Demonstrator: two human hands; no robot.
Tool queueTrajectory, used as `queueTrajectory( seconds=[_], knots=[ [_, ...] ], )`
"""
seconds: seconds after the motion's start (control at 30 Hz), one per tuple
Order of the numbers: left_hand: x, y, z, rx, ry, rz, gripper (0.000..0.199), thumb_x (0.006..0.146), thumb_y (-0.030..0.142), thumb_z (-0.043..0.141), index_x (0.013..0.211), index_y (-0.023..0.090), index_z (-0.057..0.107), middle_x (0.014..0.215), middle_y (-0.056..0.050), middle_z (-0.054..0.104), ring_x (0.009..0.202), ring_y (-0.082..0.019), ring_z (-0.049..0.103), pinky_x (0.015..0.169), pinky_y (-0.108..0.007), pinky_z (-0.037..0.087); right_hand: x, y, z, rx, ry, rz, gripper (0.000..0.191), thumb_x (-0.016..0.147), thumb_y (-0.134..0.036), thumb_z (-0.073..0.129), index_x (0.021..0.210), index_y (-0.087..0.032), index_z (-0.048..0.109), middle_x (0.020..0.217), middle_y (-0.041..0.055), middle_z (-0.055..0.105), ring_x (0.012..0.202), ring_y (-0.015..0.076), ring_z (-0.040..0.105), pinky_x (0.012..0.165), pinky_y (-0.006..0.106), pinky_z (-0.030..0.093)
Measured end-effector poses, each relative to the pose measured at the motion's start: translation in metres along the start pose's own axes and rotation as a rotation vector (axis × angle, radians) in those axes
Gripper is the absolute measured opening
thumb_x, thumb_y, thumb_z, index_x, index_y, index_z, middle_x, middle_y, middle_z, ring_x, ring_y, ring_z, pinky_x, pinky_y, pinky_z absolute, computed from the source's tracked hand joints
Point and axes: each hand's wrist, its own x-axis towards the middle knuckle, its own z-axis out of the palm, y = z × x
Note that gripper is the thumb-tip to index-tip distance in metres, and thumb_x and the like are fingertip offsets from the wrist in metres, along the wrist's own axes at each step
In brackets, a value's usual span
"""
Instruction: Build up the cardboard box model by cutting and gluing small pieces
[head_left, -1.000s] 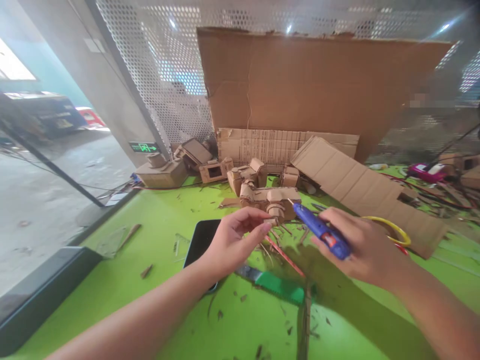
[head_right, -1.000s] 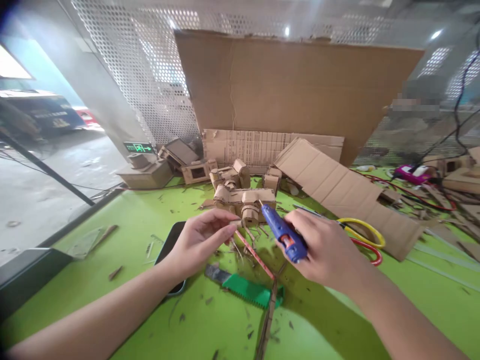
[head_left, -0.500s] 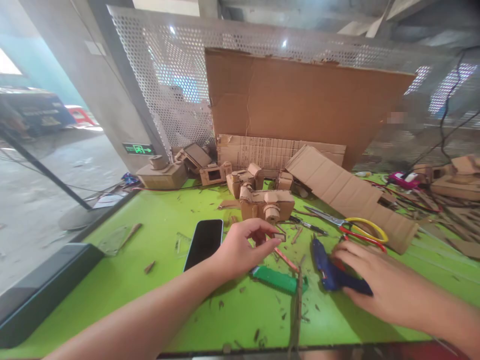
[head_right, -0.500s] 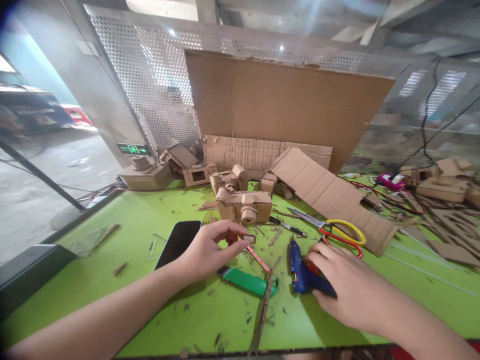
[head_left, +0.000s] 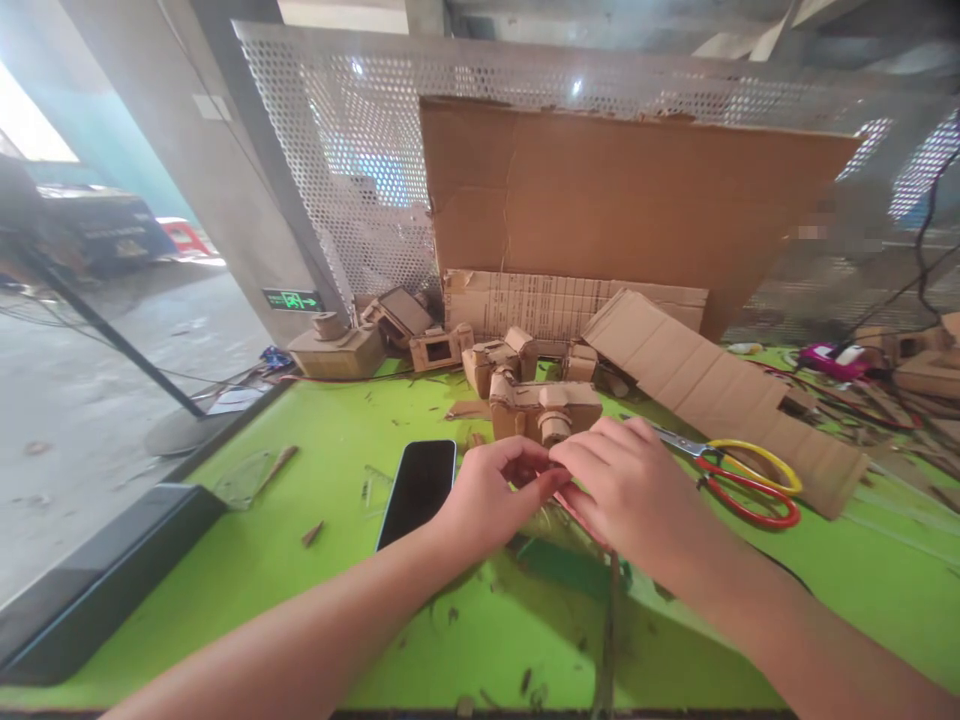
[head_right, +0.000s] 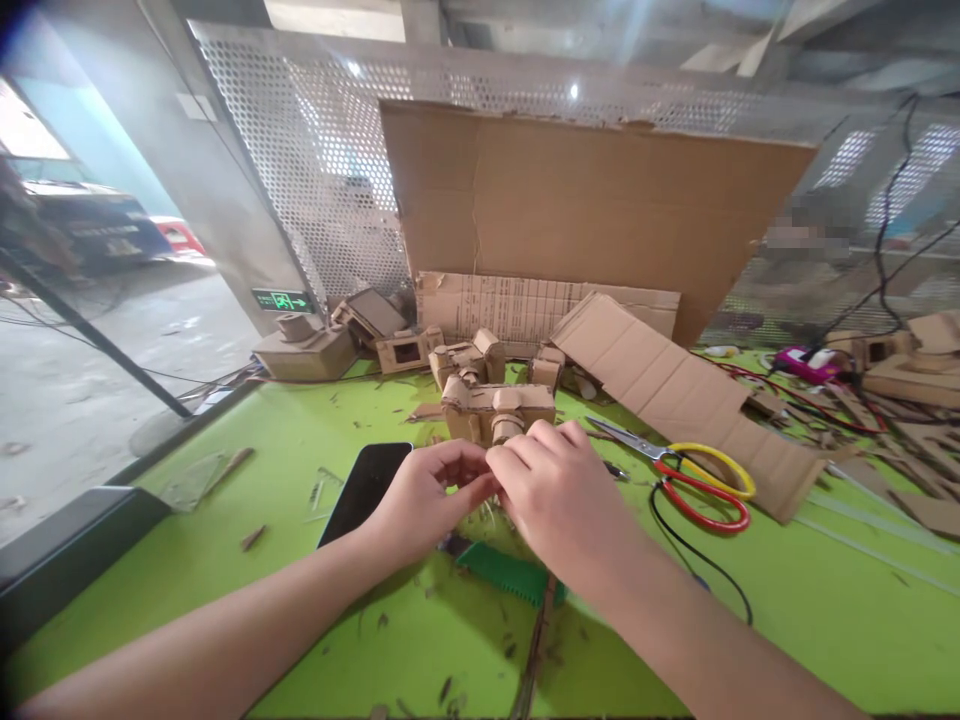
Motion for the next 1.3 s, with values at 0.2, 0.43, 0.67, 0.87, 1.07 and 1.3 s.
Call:
queueTrajectory(
  seconds=[0.2, 0.43, 0.67, 0.87, 1.07, 1.3],
  knots=[
    [0.0, 0.005, 0.001, -0.194, 0.005, -0.013, 0.027, 0.086, 0.038, 0.078, 0.101, 0.016, 0.075, 0.09, -0.008, 0.079, 0.077, -0.02, 0.071, 0.069, -0.03, 0.058, 0.012, 0.007, -0.002, 0.043, 0.058, 0.042, 0.009, 0.093, -0.013, 0.067, 0.098, -0.02, 0.068, 0.089, 0.0058, 0.074, 0.088, 0.0259, 0.062, 0.079, 0.04, 0.036],
    [-0.011, 0.008, 0.007, 0.246, -0.159, 0.134, 0.017, 0.093, 0.028, 0.066, 0.084, 0.018, 0.078, 0.077, -0.005, 0.076, 0.068, -0.017, 0.065, 0.064, -0.029, 0.05, 0.035, 0.066, -0.003, 0.607, 0.248, 0.494, 0.021, 0.092, -0.041, 0.072, 0.101, -0.023, 0.072, 0.093, 0.0036, 0.075, 0.077, 0.0189, 0.065, 0.07, 0.032, 0.048],
    [-0.004, 0.039, 0.014, 0.321, -0.168, 0.341, 0.016, 0.094, 0.019, 0.064, 0.088, 0.018, 0.079, 0.081, -0.004, 0.078, 0.071, -0.016, 0.07, 0.069, -0.028, 0.054, 0.025, 0.085, 0.025, 0.687, 0.217, 0.585, 0.026, 0.093, -0.041, 0.07, 0.109, -0.023, 0.078, 0.107, 0.0053, 0.081, 0.09, 0.021, 0.071, 0.081, 0.034, 0.054],
    [0.049, 0.034, -0.021, 0.451, 0.391, 0.647, 0.011, 0.093, 0.019, 0.067, 0.096, 0.017, 0.077, 0.102, -0.009, 0.08, 0.1, -0.022, 0.073, 0.094, -0.037, 0.056, 0.019, 0.081, 0.027, 0.584, 0.202, 0.555, 0.022, 0.093, -0.032, 0.068, 0.112, -0.025, 0.078, 0.109, 0.0037, 0.082, 0.099, 0.0242, 0.075, 0.088, 0.037, 0.057],
    [0.069, -0.016, -0.058, 0.499, 0.455, 0.486, 0.019, 0.094, 0.03, 0.068, 0.104, 0.02, 0.081, 0.118, -0.01, 0.08, 0.114, -0.024, 0.073, 0.107, -0.039, 0.053, 0.018, 0.076, 0.03, 0.515, 0.258, 0.48, 0.023, 0.096, -0.028, 0.065, 0.115, -0.023, 0.077, 0.114, 0.0049, 0.081, 0.102, 0.0242, 0.076, 0.091, 0.036, 0.059],
    [0.073, -0.023, -0.076, 0.454, 0.44, 0.303, 0.028, 0.1, 0.035, 0.056, 0.104, 0.019, 0.079, 0.104, -0.007, 0.082, 0.099, -0.023, 0.075, 0.092, -0.034, 0.056, 0.015, 0.078, 0.039, 0.495, 0.263, 0.471, 0.023, 0.096, -0.03, 0.066, 0.115, -0.023, 0.077, 0.114, 0.0045, 0.081, 0.1, 0.0248, 0.077, 0.093, 0.039, 0.06]
  ],
)
